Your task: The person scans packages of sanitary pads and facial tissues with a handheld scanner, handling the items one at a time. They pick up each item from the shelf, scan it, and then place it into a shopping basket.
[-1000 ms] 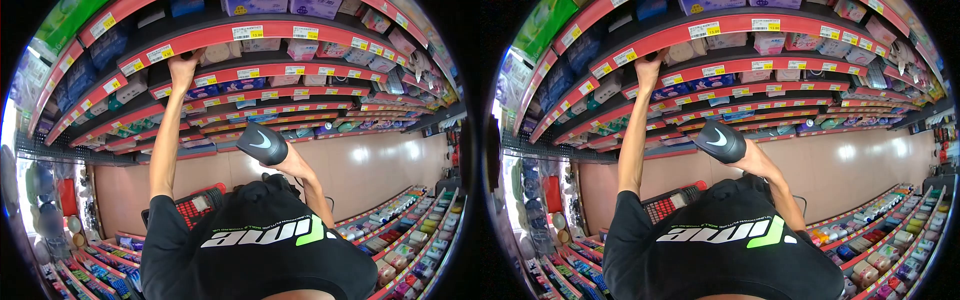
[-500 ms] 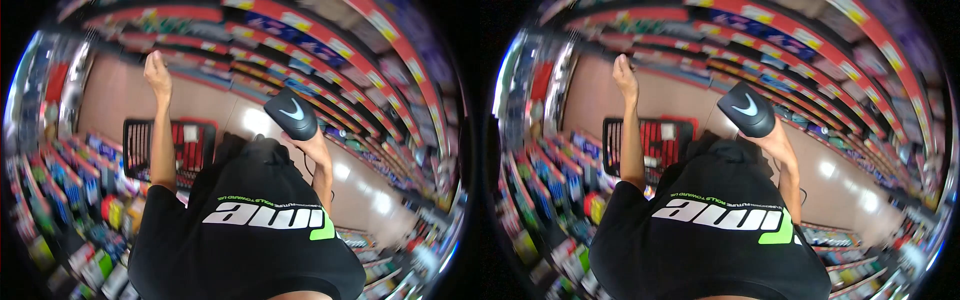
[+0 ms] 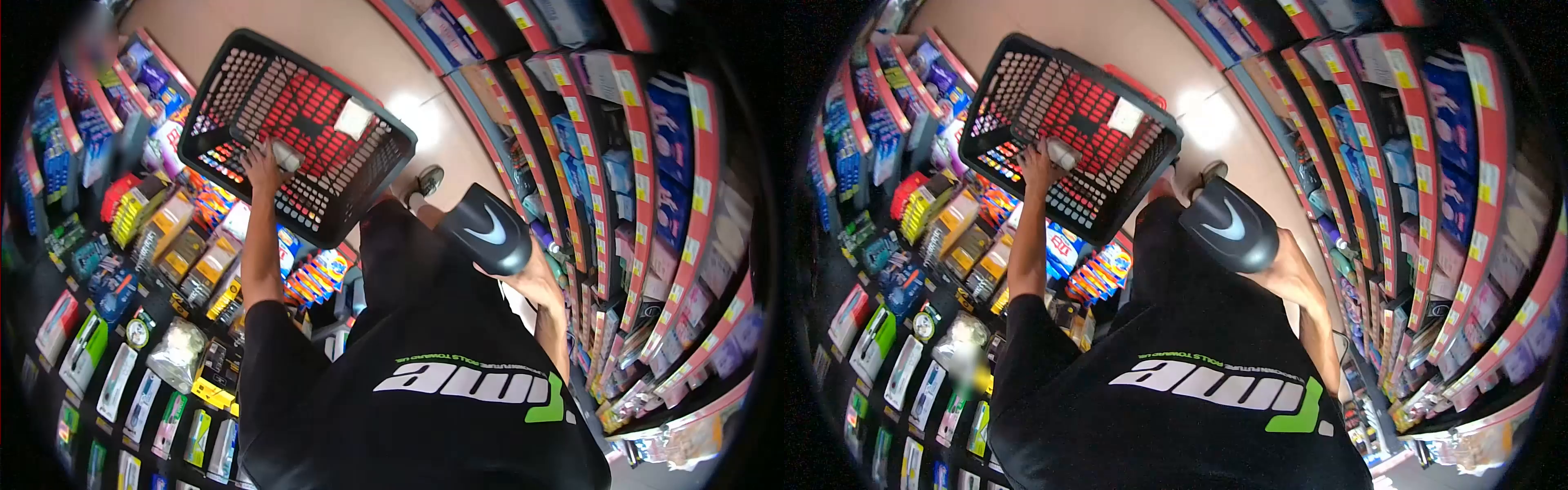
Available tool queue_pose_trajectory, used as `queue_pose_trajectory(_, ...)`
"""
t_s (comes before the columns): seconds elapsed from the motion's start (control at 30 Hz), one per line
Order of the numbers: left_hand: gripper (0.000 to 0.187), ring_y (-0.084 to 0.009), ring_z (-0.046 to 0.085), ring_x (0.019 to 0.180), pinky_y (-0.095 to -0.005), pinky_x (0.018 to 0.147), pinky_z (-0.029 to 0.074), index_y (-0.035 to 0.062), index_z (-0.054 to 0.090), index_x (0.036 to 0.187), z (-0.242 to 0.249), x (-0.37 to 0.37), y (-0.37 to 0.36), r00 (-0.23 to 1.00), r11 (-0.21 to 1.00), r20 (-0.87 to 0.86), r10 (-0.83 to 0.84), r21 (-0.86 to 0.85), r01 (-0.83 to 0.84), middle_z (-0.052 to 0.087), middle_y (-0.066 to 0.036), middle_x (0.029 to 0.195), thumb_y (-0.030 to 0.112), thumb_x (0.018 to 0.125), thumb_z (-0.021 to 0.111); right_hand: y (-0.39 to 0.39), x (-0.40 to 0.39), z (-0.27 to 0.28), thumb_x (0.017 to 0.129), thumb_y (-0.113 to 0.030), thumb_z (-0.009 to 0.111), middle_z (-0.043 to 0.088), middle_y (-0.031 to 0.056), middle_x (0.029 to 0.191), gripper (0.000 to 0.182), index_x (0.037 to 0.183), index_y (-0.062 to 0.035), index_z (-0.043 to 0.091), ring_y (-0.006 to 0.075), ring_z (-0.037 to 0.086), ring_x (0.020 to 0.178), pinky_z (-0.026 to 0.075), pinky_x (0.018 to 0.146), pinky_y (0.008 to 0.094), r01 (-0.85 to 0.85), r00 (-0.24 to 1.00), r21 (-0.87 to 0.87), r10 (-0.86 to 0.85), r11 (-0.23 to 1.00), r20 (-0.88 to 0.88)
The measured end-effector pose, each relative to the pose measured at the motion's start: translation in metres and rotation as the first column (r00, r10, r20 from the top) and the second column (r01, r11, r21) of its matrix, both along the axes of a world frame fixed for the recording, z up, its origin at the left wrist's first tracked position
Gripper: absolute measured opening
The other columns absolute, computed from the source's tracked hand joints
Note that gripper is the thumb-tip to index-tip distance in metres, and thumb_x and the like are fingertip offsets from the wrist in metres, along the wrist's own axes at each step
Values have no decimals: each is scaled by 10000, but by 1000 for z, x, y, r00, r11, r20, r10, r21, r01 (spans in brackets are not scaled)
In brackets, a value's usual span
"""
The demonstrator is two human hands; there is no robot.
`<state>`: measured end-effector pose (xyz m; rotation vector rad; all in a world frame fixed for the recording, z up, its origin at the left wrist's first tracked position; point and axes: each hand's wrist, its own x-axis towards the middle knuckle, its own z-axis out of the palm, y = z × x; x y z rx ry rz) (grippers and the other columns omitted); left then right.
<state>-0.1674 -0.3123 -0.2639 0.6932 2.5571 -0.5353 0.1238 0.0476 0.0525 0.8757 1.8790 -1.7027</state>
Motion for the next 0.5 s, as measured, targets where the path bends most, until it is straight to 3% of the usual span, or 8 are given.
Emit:
queue_pose_trajectory(0.1, 1191, -424, 469, 1182, -523, 975, 348, 224, 59, 1471, -17, 2, 18, 973, 988, 170, 154, -37, -150, 347, -349, 1334, 641, 578, 728, -9, -1, -3, 613, -21, 830, 523, 89, 1256, 814, 1311, -20, 411, 168, 495, 1156, 407, 995, 334, 21, 994, -26, -18, 999, 110)
queue_pose_trajectory(0.17, 1141, -449, 515, 1111, -493, 917, 417, 191, 35, 1471, -34, -3, 25, 667, 641, 310, 678, 197, -742, 392, -364, 1287, 660, 642, 663, -15, -3, -2, 634, -22, 791, 595, 108, 1099, 601, 1164, 5, 509, 149, 551, 1009, 443, 897, 316, 66, 991, 1, -65, 998, 113)
queue_pose_trajectory(0.2, 1128, -474, 529, 1065, -459, 912, 434, 119, 17, 1464, -36, 0, 21, 659, 614, 313, 684, 241, -752, 461, -360, 1221, 525, 675, 714, -18, -5, -2, 656, -24, 752, 666, 127, 943, 393, 1017, 30, 608, 131, 606, 862, 480, 799, 299, 119, 989, 29, -121, 992, 87)
queue_pose_trajectory(0.3, 1115, -479, 520, 1069, -466, 928, 425, 53, 28, 1446, -101, 16, -2, 570, 462, 140, 810, 445, -767, 479, -347, 1207, 363, 668, 764, -19, -13, 2, 657, -27, 750, 660, 118, 927, 400, 1021, 37, 598, 127, 596, 853, 479, 788, 300, 45, 999, 123, -42, 991, -27)
queue_pose_trajectory(0.33, 1099, -443, 486, 1136, -454, 955, 410, -4, 84, 1421, -96, 12, -4, 471, 290, 332, 817, 468, -835, 425, -322, 1277, 227, 623, 803, -20, -14, 4, 657, -27, 750, 660, 118, 927, 400, 1021, 37, 598, 127, 596, 853, 479, 788, 300, 45, 999, 127, -42, 991, -29)
queue_pose_trajectory(0.43, 1004, -318, 491, 1152, -408, 970, 390, -68, 143, 1383, -98, 15, -7, 504, 108, 430, 749, 672, -733, 454, -235, 1270, 163, 650, 789, -28, -15, 12, 650, -26, 767, 639, 110, 983, 474, 1074, 27, 563, 135, 586, 897, 471, 819, 306, 117, 993, 62, -116, 991, -25)
queue_pose_trajectory(0.47, 924, -268, 499, 1140, -371, 949, 406, -84, 220, 1358, -72, 17, 3, 456, -225, 678, 577, 668, -709, 470, -199, 1255, 139, 661, 783, -31, -16, 14, 647, -26, 772, 632, 108, 1002, 499, 1092, 24, 552, 137, 583, 912, 468, 829, 308, 144, 989, 44, -143, 989, -35)
queue_pose_trajectory(0.5, 792, -246, 515, 1122, -340, 916, 425, -85, 294, 1325, -43, 14, 10, 421, -219, 749, 512, 588, -778, 496, -181, 1227, 103, 706, 751, -33, -16, 17, 645, -25, 778, 625, 105, 1021, 524, 1110, 21, 540, 140, 579, 927, 466, 839, 309, 172, 984, 30, -170, 985, -45)
